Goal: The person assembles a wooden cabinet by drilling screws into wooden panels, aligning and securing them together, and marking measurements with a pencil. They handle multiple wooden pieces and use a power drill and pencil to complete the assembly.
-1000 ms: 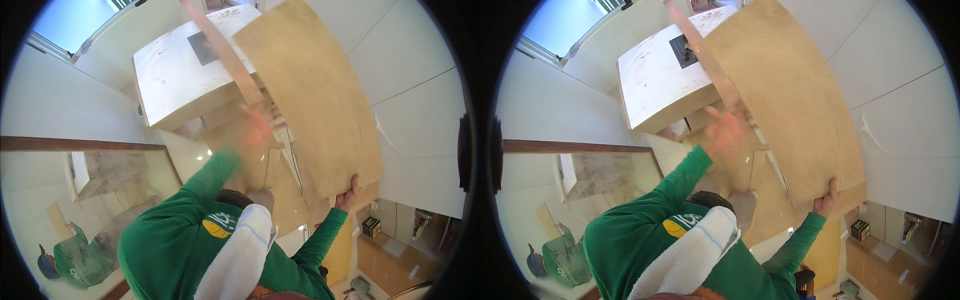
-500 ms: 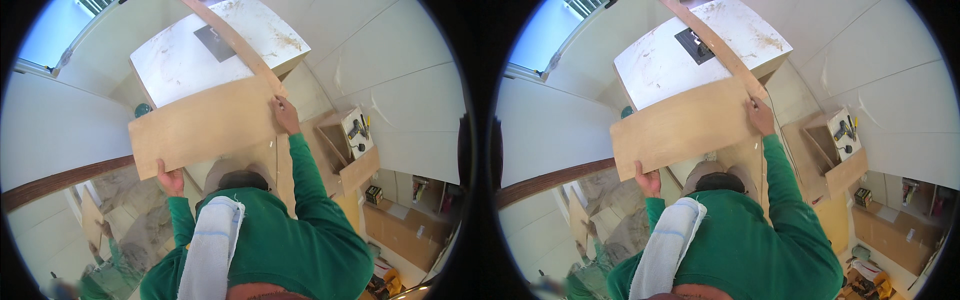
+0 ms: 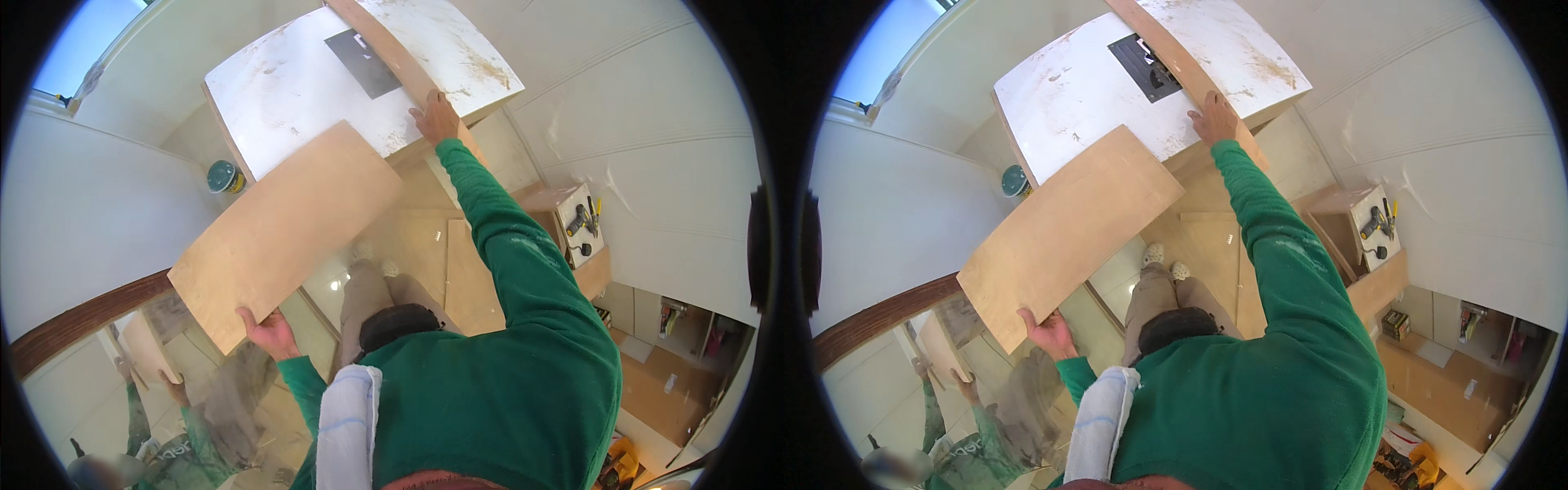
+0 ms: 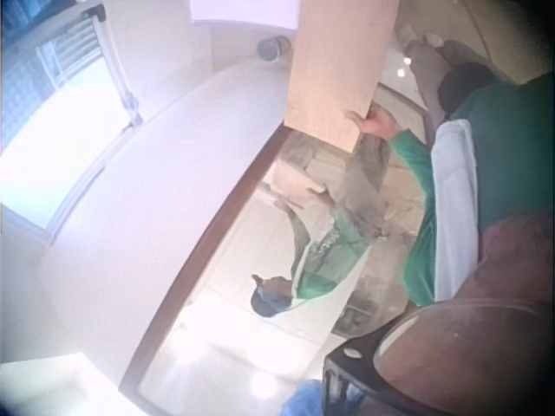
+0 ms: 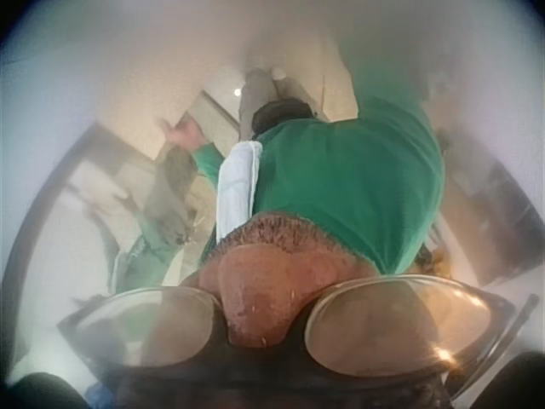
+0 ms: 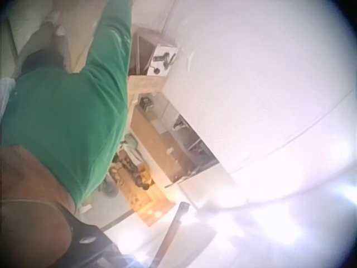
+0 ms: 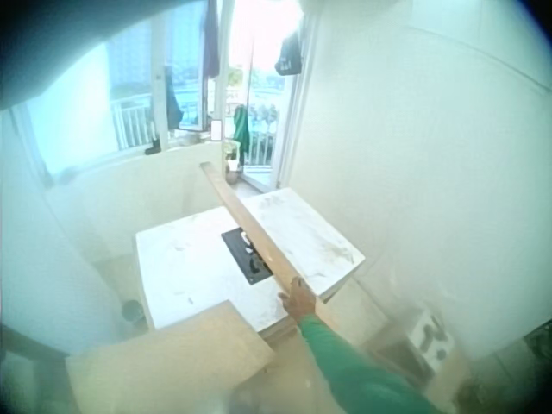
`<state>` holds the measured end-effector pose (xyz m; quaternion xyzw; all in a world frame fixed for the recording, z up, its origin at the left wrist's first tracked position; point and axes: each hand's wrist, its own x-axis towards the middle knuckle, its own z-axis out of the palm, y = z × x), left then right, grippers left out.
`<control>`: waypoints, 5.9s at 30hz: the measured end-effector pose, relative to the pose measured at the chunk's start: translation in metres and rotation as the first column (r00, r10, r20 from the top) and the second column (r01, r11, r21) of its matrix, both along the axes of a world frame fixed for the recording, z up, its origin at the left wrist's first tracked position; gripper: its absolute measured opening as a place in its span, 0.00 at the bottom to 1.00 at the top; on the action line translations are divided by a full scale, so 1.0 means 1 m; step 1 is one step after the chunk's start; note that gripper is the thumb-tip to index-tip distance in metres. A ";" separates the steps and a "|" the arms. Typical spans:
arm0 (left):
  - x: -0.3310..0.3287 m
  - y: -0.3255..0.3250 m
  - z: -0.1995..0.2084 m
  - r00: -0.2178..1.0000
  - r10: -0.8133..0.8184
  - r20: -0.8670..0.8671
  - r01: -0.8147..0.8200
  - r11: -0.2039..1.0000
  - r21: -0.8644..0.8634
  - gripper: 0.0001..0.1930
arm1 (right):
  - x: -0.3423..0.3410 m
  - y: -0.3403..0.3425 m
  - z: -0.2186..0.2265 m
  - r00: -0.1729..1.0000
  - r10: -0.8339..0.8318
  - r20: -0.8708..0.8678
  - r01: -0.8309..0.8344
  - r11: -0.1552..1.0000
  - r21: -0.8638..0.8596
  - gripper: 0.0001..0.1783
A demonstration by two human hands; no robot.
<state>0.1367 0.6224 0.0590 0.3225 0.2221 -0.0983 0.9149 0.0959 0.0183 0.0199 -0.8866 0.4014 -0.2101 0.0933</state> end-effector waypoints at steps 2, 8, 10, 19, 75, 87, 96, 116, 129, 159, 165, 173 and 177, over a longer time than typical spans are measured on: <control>0.000 0.001 0.004 1.000 0.006 0.003 -0.006 1.000 -0.001 0.29 | 0.016 -0.008 -0.009 0.996 -0.014 -0.085 0.015 1.000 0.004 0.27; -0.001 0.003 0.008 1.000 0.007 -0.023 -0.008 0.998 -0.054 0.29 | 0.013 -0.025 -0.022 0.947 0.092 -0.306 -0.111 0.993 -0.045 0.20; 0.002 0.002 0.008 1.000 0.003 -0.019 -0.005 0.998 -0.063 0.29 | 0.008 -0.023 -0.026 0.907 0.086 -0.412 -0.126 0.990 -0.070 0.16; 0.005 -0.007 0.019 1.000 -0.027 0.007 0.027 1.000 0.006 0.30 | 0.014 -0.028 -0.014 0.888 0.163 -0.429 -0.249 0.957 -0.152 0.11; 0.167 -0.080 -0.059 0.793 -0.608 -0.032 0.423 0.513 0.747 0.32 | -0.074 0.143 -0.025 0.909 0.415 0.034 -0.416 0.902 0.113 0.38; 0.172 -0.090 -0.052 0.773 -0.632 -0.057 0.416 0.436 0.798 0.34 | -0.072 0.141 -0.036 0.911 0.411 0.038 -0.411 0.897 0.163 0.46; 0.170 -0.090 -0.050 0.773 -0.633 -0.043 0.401 0.435 0.806 0.34 | -0.073 0.139 -0.034 0.902 0.429 0.048 -0.430 0.884 0.184 0.46; 0.182 -0.092 -0.053 0.763 -0.646 -0.008 0.369 0.425 0.827 0.34 | -0.062 0.127 -0.027 0.874 0.472 0.113 -0.485 0.841 0.240 0.43; 0.197 -0.102 -0.051 0.772 -0.636 -0.002 0.370 0.446 0.815 0.34 | -0.044 0.121 -0.031 0.878 0.457 0.143 -0.478 0.850 0.219 0.39; 0.247 -0.117 -0.059 0.767 -0.640 0.033 0.329 0.437 0.837 0.33 | 0.007 0.106 -0.023 0.881 0.441 0.172 -0.470 0.859 0.204 0.39; 0.259 -0.120 -0.062 0.780 -0.625 0.027 0.333 0.451 0.828 0.32 | 0.017 0.102 -0.024 0.881 0.438 0.180 -0.468 0.863 0.189 0.35; 0.273 -0.125 -0.065 0.789 -0.613 0.032 0.324 0.460 0.827 0.32 | 0.029 0.099 -0.022 0.889 0.430 0.158 -0.454 0.873 0.180 0.35; 0.279 -0.127 -0.065 0.786 -0.617 0.025 0.337 0.462 0.820 0.32 | 0.036 0.098 -0.022 0.892 0.426 0.154 -0.450 0.873 0.190 0.36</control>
